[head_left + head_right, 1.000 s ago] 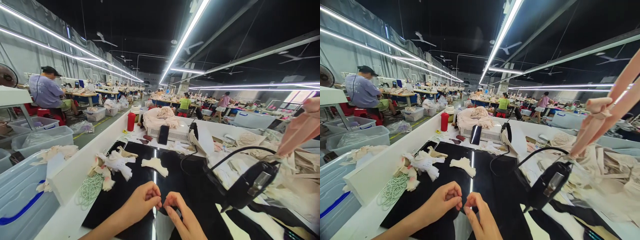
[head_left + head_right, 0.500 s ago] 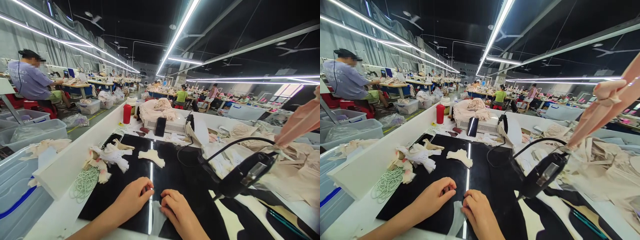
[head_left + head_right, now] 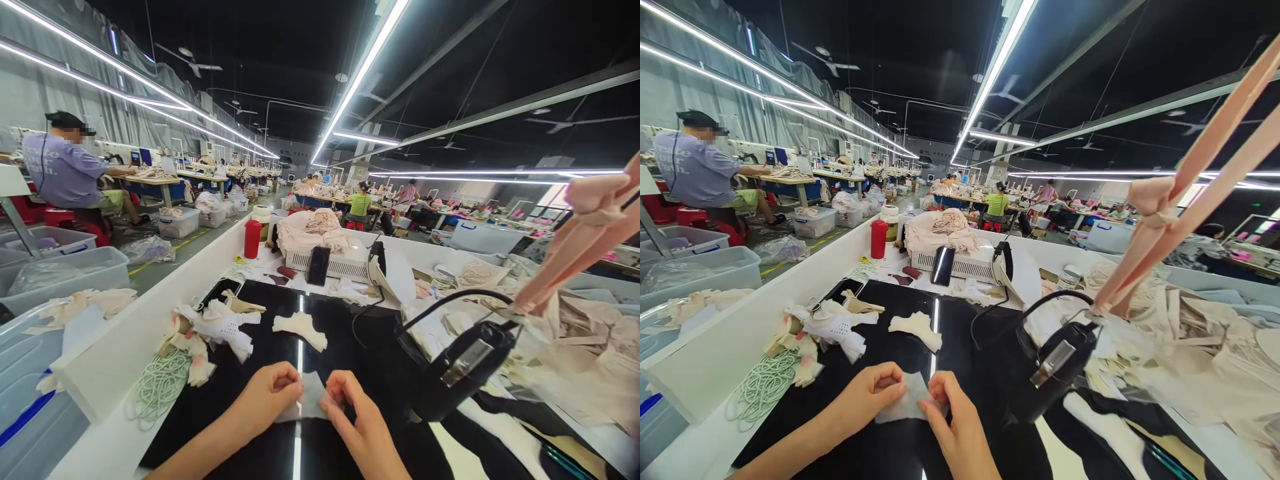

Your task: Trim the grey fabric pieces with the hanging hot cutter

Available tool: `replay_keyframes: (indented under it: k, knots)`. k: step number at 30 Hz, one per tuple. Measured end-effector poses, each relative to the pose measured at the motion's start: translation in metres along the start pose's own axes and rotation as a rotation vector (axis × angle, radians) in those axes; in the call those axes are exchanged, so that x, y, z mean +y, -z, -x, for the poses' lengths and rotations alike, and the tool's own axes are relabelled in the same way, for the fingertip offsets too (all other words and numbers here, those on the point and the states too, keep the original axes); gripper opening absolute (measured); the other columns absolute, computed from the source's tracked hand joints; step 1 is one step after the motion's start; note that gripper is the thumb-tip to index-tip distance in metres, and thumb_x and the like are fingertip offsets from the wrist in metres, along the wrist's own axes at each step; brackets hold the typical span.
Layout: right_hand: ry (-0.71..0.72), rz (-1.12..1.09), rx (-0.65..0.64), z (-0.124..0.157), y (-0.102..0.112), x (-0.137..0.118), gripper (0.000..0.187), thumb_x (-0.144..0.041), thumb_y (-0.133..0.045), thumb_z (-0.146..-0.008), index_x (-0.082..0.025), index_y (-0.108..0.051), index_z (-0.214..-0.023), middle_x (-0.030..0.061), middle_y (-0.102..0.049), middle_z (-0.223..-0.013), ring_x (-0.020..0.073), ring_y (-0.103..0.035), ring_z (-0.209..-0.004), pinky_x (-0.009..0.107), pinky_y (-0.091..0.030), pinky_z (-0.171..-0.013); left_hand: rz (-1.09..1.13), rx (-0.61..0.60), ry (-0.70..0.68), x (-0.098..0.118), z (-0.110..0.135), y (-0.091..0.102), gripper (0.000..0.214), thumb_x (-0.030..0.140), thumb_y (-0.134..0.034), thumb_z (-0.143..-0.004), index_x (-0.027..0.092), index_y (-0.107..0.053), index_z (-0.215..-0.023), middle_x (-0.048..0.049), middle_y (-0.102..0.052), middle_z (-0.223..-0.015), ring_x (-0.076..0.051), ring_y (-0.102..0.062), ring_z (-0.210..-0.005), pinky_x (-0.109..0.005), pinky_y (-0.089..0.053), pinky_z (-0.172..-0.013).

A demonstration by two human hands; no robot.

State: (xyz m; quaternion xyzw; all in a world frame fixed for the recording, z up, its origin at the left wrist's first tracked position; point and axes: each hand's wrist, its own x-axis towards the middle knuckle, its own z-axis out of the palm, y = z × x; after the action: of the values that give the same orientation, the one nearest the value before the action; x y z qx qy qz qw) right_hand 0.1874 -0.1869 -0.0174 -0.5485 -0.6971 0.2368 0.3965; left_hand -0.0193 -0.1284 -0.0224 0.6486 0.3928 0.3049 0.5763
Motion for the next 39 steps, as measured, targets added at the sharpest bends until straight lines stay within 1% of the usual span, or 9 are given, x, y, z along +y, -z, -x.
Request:
replay_keyframes:
  k: [4,8,11,15,22,26,32,36,39]
  knots:
    - [-0.003,0.017,0.013,-0.019,-0.003,0.006,0.016,-0.031,-0.059,-0.096,-0.024,-0.066,-0.084,-0.0012,-0.064,-0.078,0.0169,-0.061,-0.073,0.024,-0.048,-0.068,-0.057,0.053,-0.018,0.000,-0.018,0.011,0.035,0.055,-0.059,-0.082,0.020,-0.054,-0.083,0.0022,-0.063,-0.072,-0.013,-0.056,-0.058,-0.025,-0.043,-0.057]
    - [-0.005,0.075,0.086,-0.047,-0.009,0.010,0.020,-0.034,-0.057,-0.099,-0.024,-0.071,-0.089,0.0002,-0.066,-0.082,0.0179,-0.063,-0.073,0.026,-0.047,-0.067,-0.203,0.122,-0.062,0.005,-0.046,0.025,0.027,0.047,-0.058,-0.089,0.020,-0.057,-0.091,0.0045,-0.059,-0.074,-0.014,-0.059,-0.058,-0.025,-0.048,-0.052]
    - [-0.010,0.154,0.133,-0.072,-0.013,0.011,0.022,-0.033,-0.055,-0.101,-0.025,-0.073,-0.092,0.0009,-0.067,-0.085,0.0184,-0.064,-0.074,0.027,-0.047,-0.067,-0.383,0.207,-0.122,0.012,-0.072,0.040,0.018,0.035,-0.064,-0.096,0.018,-0.062,-0.102,0.0018,-0.064,-0.085,-0.015,-0.064,-0.070,-0.029,-0.055,-0.066]
    - [-0.007,0.316,0.176,-0.101,-0.020,0.012,0.021,-0.028,-0.056,-0.102,-0.024,-0.075,-0.096,0.0030,-0.071,-0.088,0.0222,-0.065,-0.083,0.032,-0.047,-0.075,-0.614,0.287,-0.133,0.020,-0.101,0.053,0.028,0.036,-0.065,-0.101,0.016,-0.064,-0.121,-0.0073,-0.068,-0.115,-0.021,-0.069,-0.096,-0.041,-0.059,-0.084]
    - [0.002,0.592,0.145,-0.118,-0.033,0.024,0.012,-0.023,-0.062,-0.100,-0.020,-0.073,-0.097,0.0024,-0.072,-0.091,0.0204,-0.067,-0.088,0.038,-0.053,-0.082,-0.946,0.254,-0.113,0.013,-0.123,0.051,0.032,0.035,-0.066,-0.101,0.017,-0.062,-0.128,-0.0097,-0.064,-0.128,-0.025,-0.067,-0.107,-0.046,-0.059,-0.090]
    - [0.005,0.664,0.143,-0.120,-0.038,0.030,0.010,-0.025,-0.065,-0.100,-0.017,-0.070,-0.095,0.0012,-0.071,-0.094,0.0181,-0.068,-0.089,0.039,-0.057,-0.085,-1.083,0.250,-0.128,0.007,-0.126,0.046,0.033,0.035,-0.066,-0.101,0.018,-0.062,-0.128,-0.0098,-0.064,-0.129,-0.025,-0.067,-0.108,-0.046,-0.058,-0.091]
    - [0.087,0.619,0.211,-0.106,-0.033,0.017,0.015,-0.012,-0.066,-0.094,-0.022,-0.073,-0.102,0.0097,-0.072,-0.110,0.0286,-0.065,-0.100,0.042,-0.051,-0.082,-1.195,0.276,-0.221,0.004,-0.123,0.049,0.031,0.034,-0.065,-0.101,0.018,-0.063,-0.127,-0.0096,-0.064,-0.128,-0.025,-0.067,-0.108,-0.046,-0.058,-0.092]
    - [0.196,0.512,0.174,-0.065,-0.020,0.003,0.017,-0.013,-0.067,-0.093,-0.025,-0.071,-0.103,0.0052,-0.073,-0.109,0.0250,-0.066,-0.103,0.037,-0.050,-0.085,-1.206,0.313,-0.306,0.008,-0.114,0.055,0.027,0.034,-0.066,-0.101,0.017,-0.065,-0.122,-0.0086,-0.066,-0.124,-0.024,-0.067,-0.107,-0.046,-0.057,-0.093]
    - [0.269,0.434,0.105,-0.020,-0.004,0.003,0.017,-0.014,-0.070,-0.091,-0.029,-0.072,-0.099,-0.0003,-0.074,-0.102,0.0193,-0.069,-0.096,0.030,-0.052,-0.085,-1.191,0.330,-0.368,0.011,-0.102,0.055,0.013,0.027,-0.064,-0.101,0.016,-0.067,-0.106,-0.0061,-0.068,-0.111,-0.023,-0.066,-0.102,-0.045,-0.054,-0.093]
